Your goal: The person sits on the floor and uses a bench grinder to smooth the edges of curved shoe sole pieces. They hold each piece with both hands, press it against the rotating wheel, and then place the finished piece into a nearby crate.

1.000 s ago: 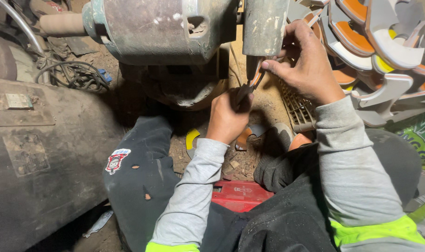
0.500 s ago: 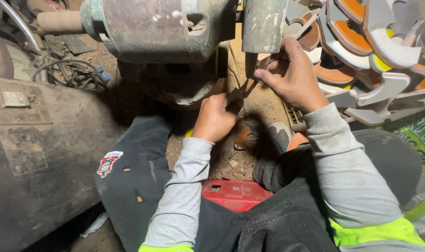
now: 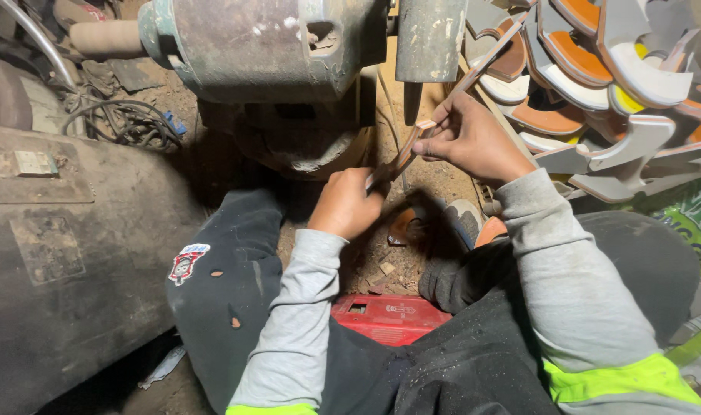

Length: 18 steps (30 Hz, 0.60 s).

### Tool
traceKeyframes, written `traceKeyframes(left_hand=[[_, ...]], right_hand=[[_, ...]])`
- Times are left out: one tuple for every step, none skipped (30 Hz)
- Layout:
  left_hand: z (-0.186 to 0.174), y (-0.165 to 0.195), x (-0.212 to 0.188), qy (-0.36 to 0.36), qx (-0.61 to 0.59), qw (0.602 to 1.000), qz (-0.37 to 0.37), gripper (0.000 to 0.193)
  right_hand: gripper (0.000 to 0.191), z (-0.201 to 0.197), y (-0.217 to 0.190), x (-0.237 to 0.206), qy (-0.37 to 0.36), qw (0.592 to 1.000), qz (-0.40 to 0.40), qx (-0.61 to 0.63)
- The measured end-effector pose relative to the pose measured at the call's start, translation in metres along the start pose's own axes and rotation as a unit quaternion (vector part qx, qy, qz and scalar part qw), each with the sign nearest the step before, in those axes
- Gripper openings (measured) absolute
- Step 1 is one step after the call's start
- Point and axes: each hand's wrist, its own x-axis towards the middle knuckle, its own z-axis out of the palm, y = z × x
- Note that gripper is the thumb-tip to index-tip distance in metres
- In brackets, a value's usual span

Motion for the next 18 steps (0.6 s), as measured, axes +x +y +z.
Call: traceKeyframes(left_hand=[[0.003,0.002,0.001,0.013,-0.016,1.000,0.012,0.026],[0.007,0.005,0.002,0.026,-0.033,0.999,0.025,0.027],[0.010,0.008,0.003,0.038,-0.049,0.997,0.037,0.028],[0.015,0.012,0.004,0.047,-0.082,0.995,0.033,0.025],[0.020,0.017,0.006,0.057,-0.115,0.991,0.030,0.024],[0.024,0.022,0.007,0.066,-0.148,0.986,0.028,0.024],[0.026,0.025,0.007,0.075,-0.172,0.982,0.034,0.025],[0.028,0.027,0.007,0.084,-0.196,0.976,0.042,0.025],[0.029,0.030,0.008,0.093,-0.220,0.970,0.050,0.026],[0.030,0.032,0.010,0.104,-0.218,0.969,0.055,0.026],[0.031,0.033,0.011,0.115,-0.217,0.968,0.060,0.026],[0.031,0.034,0.012,0.127,-0.215,0.966,0.064,0.026],[0.030,0.034,0.013,0.131,-0.216,0.965,0.068,0.026],[0.030,0.034,0.013,0.135,-0.217,0.964,0.073,0.026],[0.030,0.033,0.014,0.138,-0.218,0.963,0.077,0.026],[0.030,0.033,0.014,0.133,-0.216,0.964,0.073,0.026],[0.030,0.032,0.014,0.128,-0.214,0.966,0.069,0.025],[0.030,0.032,0.014,0.123,-0.212,0.967,0.065,0.025]], right_hand=[[0.040,-0.003,-0.001,0.000,0.002,1.000,-0.002,0.023],[0.039,-0.007,-0.004,0.001,0.005,0.999,-0.004,0.046],[0.039,-0.010,-0.006,0.001,0.007,0.998,-0.005,0.069],[0.041,-0.013,-0.009,0.000,0.015,0.997,-0.051,0.054],[0.043,-0.016,-0.013,-0.002,0.023,0.994,-0.098,0.037],[0.046,-0.019,-0.018,-0.004,0.031,0.989,-0.143,0.021],[0.047,-0.020,-0.022,-0.007,0.039,0.986,-0.159,-0.014],[0.049,-0.024,-0.027,-0.011,0.048,0.982,-0.176,-0.050],[0.051,-0.027,-0.033,-0.014,0.057,0.976,-0.193,-0.085],[0.052,-0.028,-0.037,-0.014,0.064,0.977,-0.184,-0.088],[0.053,-0.027,-0.041,-0.013,0.071,0.978,-0.174,-0.091],[0.054,-0.026,-0.043,-0.012,0.078,0.979,-0.165,-0.094],[0.054,-0.025,-0.045,-0.011,0.075,0.978,-0.173,-0.088],[0.055,-0.025,-0.047,-0.010,0.071,0.977,-0.181,-0.082],[0.055,-0.025,-0.048,-0.008,0.068,0.977,-0.189,-0.076],[0.055,-0.025,-0.048,-0.007,0.065,0.975,-0.198,-0.077],[0.054,-0.025,-0.048,-0.006,0.062,0.973,-0.207,-0.078],[0.054,-0.025,-0.047,-0.005,0.058,0.972,-0.216,-0.078]])
